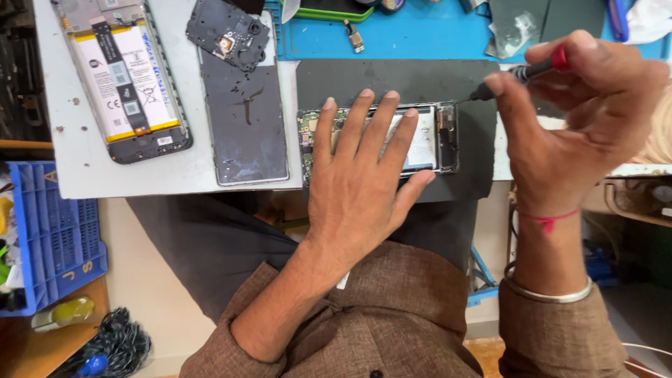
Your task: The person uses a screwdriver to remove screws from the internal frame of a disassembled smartphone. They then lift and remove a metal shielding plate to expose the motherboard and battery. The person continues to unscrew components within the exposed area.
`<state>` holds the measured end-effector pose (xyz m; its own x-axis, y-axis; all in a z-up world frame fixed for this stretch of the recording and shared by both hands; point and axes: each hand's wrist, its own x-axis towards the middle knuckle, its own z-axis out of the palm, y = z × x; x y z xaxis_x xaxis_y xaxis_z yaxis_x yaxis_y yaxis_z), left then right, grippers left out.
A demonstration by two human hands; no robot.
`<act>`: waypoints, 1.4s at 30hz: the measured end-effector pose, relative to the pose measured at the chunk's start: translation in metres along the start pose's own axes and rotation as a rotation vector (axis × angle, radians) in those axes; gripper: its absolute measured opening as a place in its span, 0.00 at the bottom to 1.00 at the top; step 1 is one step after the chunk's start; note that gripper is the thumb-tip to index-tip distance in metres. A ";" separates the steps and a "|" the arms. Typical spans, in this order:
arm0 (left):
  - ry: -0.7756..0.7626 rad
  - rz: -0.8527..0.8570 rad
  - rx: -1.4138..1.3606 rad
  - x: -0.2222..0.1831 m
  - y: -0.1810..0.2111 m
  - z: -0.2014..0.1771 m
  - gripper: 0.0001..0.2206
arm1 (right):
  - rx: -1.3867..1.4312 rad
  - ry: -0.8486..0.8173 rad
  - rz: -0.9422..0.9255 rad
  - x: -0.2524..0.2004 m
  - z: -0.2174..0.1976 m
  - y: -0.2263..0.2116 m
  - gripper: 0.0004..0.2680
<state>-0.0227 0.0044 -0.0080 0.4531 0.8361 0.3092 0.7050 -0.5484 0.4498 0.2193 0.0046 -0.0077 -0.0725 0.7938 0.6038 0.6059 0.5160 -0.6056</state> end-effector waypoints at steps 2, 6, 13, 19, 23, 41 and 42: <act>0.001 0.003 0.007 0.001 0.001 0.001 0.30 | -0.017 0.003 -0.012 0.003 0.002 -0.006 0.17; 0.018 -0.005 0.024 -0.002 0.002 0.000 0.30 | 0.121 -0.006 0.051 0.006 0.008 -0.016 0.14; 0.007 0.010 0.018 0.001 0.002 -0.002 0.30 | 0.164 0.079 0.040 0.007 0.037 -0.027 0.16; 0.023 0.007 0.034 -0.002 0.001 -0.003 0.30 | 0.262 0.146 0.100 -0.001 0.044 -0.017 0.14; 0.024 0.000 0.025 -0.001 0.002 -0.004 0.30 | 0.202 0.184 0.106 0.003 0.042 -0.012 0.16; -0.007 0.001 0.026 0.002 0.002 -0.004 0.30 | 0.369 0.209 0.237 0.013 0.037 -0.017 0.17; -0.012 -0.001 0.031 0.002 0.003 -0.004 0.30 | 0.335 0.206 0.231 0.013 0.037 -0.017 0.17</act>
